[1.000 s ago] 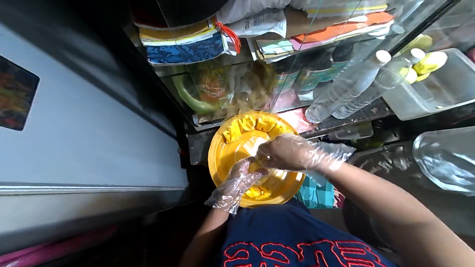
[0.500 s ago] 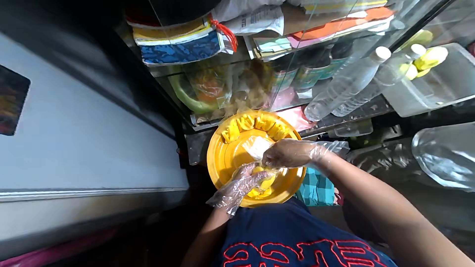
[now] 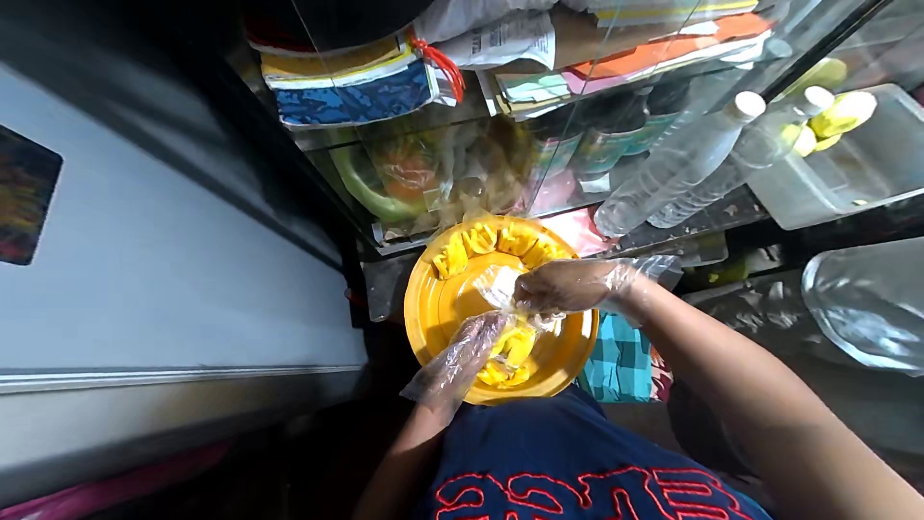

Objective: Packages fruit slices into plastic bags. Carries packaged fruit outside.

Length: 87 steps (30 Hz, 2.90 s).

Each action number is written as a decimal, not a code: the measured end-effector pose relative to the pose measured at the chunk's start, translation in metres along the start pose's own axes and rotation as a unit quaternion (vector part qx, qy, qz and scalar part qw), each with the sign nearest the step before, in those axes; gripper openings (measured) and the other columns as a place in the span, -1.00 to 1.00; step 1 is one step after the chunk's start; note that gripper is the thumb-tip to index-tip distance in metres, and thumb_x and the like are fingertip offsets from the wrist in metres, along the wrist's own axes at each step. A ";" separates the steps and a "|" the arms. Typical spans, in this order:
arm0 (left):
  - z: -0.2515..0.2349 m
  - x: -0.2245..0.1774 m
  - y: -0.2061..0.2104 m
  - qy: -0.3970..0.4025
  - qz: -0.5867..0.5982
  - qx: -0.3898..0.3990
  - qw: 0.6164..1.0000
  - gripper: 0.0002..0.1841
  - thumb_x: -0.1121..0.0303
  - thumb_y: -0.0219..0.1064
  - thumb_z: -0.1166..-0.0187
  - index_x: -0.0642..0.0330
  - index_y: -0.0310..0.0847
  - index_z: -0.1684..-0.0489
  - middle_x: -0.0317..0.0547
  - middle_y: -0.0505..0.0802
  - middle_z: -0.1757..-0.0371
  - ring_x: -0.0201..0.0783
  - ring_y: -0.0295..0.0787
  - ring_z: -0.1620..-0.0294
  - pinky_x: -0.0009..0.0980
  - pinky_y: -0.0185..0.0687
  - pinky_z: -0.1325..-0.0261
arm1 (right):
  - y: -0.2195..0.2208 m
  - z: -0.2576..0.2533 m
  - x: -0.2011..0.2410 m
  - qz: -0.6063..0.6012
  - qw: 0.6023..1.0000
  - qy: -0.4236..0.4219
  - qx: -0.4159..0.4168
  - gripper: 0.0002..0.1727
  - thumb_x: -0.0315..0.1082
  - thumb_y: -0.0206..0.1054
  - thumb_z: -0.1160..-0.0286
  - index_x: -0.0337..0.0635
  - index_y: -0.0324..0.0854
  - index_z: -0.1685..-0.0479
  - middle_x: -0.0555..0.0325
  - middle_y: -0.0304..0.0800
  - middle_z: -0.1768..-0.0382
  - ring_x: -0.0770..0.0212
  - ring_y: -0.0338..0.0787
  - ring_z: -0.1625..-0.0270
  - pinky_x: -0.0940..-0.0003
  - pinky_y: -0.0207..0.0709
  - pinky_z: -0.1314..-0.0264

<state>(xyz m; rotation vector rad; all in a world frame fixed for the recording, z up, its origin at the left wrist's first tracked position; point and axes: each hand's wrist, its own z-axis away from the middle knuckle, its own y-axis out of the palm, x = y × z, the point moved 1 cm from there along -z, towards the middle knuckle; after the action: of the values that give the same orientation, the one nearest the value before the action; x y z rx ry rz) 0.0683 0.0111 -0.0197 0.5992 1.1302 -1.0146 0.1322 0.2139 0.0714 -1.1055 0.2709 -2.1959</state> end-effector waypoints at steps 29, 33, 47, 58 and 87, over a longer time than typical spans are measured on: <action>-0.012 0.012 0.003 -0.049 0.107 -0.060 0.991 -0.51 0.17 0.06 -0.84 0.25 0.34 -0.64 0.03 0.61 -0.51 -0.30 0.64 -0.37 -0.33 0.65 -0.29 | 0.022 -0.021 -0.008 0.071 0.995 -0.017 -0.069 -0.72 -0.30 0.24 -0.74 -0.36 0.76 0.00 -0.19 0.81 0.14 -0.10 0.78 0.02 -0.15 0.53 -0.17; -0.016 0.014 0.002 -0.038 0.260 -0.048 0.964 -0.63 0.22 0.10 -0.80 0.27 0.48 -0.38 -0.17 0.80 -0.04 -0.41 0.79 0.04 -0.43 0.77 0.02 | 0.013 -0.017 -0.016 -0.022 0.993 -0.047 -0.105 -0.76 -0.38 0.23 -0.73 -0.38 0.73 0.12 -0.02 0.77 0.35 0.22 0.71 0.35 0.22 0.61 0.15; -0.028 0.002 0.024 -0.061 0.495 -0.079 0.863 -0.51 -0.12 -0.17 -0.83 0.01 0.49 -0.28 -0.23 0.89 0.04 -0.33 0.89 0.06 -0.32 0.86 0.16 | 0.013 -0.015 -0.016 -0.110 0.979 -0.021 -0.169 -0.73 -0.40 0.09 -0.81 -0.41 0.66 0.07 0.06 0.66 0.37 0.37 0.53 0.42 0.39 0.46 0.26; -0.021 0.003 0.027 -0.050 0.427 -0.106 0.897 -0.61 0.32 -0.06 -0.86 0.12 0.32 -0.59 -0.17 0.78 -0.15 -0.32 0.83 0.00 -0.36 0.82 0.04 | 0.015 0.000 -0.013 -0.055 0.990 -0.060 -0.115 -0.72 -0.42 0.20 -0.73 -0.40 0.67 -0.22 -0.16 0.77 0.07 0.12 0.73 0.09 0.16 0.57 -0.10; -0.021 0.009 0.027 -0.038 0.365 -0.108 0.924 -0.55 0.09 -0.16 -0.90 0.16 0.45 -0.46 -0.14 0.82 -0.03 -0.29 0.85 0.07 -0.34 0.83 0.03 | 0.022 0.002 -0.019 -0.158 0.984 -0.016 -0.076 -0.75 -0.43 0.14 -0.77 -0.35 0.59 -0.22 0.09 0.71 0.26 0.48 0.55 0.47 0.53 0.46 0.36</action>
<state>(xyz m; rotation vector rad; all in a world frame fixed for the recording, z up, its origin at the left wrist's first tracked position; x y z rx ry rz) 0.0834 0.0376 -0.0377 0.7170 0.8259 -0.2605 0.1523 0.2094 0.0505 -1.3437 0.2673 -2.4652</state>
